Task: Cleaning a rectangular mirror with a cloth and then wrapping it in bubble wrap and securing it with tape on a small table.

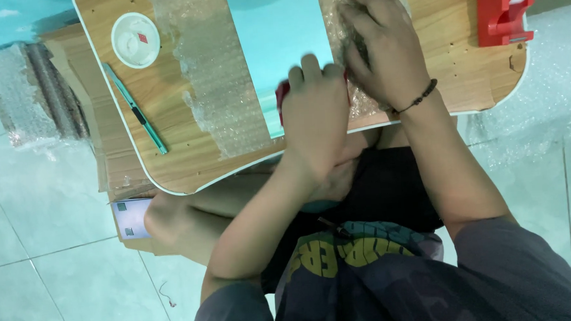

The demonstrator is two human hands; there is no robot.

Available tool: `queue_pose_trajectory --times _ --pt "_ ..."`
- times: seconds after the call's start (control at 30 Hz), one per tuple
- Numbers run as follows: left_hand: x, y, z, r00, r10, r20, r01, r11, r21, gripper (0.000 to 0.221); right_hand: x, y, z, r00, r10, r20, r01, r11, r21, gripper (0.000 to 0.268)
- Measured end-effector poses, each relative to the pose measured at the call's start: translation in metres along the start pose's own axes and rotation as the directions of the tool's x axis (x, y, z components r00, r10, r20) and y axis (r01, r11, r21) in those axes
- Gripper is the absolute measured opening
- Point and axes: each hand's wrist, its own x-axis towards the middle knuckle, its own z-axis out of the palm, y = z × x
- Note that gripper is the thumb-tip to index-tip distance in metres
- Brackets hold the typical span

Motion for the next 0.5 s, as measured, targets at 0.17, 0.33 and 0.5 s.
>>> queue_pose_trajectory --times 0.17,0.33,0.5 --pt "-0.011 -0.003 0.011 0.996 -0.010 -0.086 0.010 1.000 -0.004 0.005 0.001 0.001 -0.002 1.000 0.009 0.026 -0.010 1.000 0.013 0.042" --pt "0.032 -0.017 0.017 0.983 -0.006 -0.184 0.002 1.000 -0.020 0.004 0.003 -0.001 -0.003 0.999 0.021 0.044 -0.023 0.999 0.043 0.045" --pt "0.070 -0.036 0.032 0.974 0.006 -0.227 -0.039 0.989 -0.140 0.014 0.003 -0.002 -0.004 0.997 0.032 0.068 -0.033 0.999 0.008 0.046"
